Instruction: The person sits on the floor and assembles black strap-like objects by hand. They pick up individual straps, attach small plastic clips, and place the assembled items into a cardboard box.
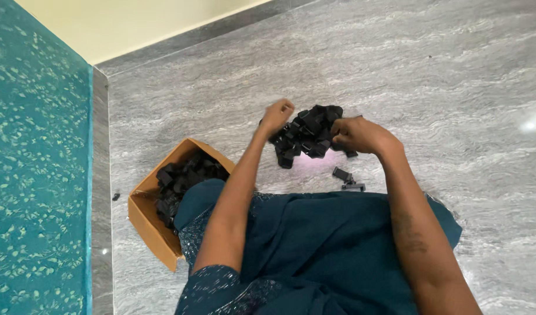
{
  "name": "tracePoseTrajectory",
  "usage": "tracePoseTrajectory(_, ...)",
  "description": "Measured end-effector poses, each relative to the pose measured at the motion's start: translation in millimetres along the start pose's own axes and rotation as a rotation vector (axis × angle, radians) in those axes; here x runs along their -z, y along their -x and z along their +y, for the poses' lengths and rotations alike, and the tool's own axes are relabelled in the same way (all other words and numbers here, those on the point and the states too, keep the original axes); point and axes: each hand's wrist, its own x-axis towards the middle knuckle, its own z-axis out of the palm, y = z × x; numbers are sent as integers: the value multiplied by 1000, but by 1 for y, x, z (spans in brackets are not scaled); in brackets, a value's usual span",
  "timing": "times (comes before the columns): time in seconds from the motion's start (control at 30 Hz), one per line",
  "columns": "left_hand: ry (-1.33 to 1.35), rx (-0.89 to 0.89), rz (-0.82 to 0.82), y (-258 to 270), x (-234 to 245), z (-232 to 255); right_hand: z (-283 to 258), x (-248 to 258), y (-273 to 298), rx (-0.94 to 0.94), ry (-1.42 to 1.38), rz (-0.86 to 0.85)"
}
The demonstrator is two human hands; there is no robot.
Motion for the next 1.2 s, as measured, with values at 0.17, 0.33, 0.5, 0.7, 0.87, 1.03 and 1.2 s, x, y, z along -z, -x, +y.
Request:
tracePoseTrajectory(0.17, -458, 343, -174, 15, -113, -118, 12, 22, 7, -66, -18, 74)
tracePoseTrajectory(0.33, -657, 381, -177, 57, -149, -162, 8, 31, 21, -197, 69, -54)
tracePoseTrajectory(0.5, -753, 509, -407, 76, -158, -180, 1, 30, 15, -330, 83, -184)
tracePoseTrajectory(0.7, -910, 465, -520, 92, -165, -177, -6, 26, 11, -259, 140, -173)
tracePoseTrajectory(0.87, -788, 370, -692, 121, -179, -172, -13, 29, 16, -257, 134, -184)
tracePoseTrajectory(1.03, -866, 96, -256, 112, -187, -167, -15, 21, 20, -200, 137, -144)
tracePoseTrajectory(1.2, -868, 335, -267, 100, -172, -178, -5, 18, 21, -229, 169, -161)
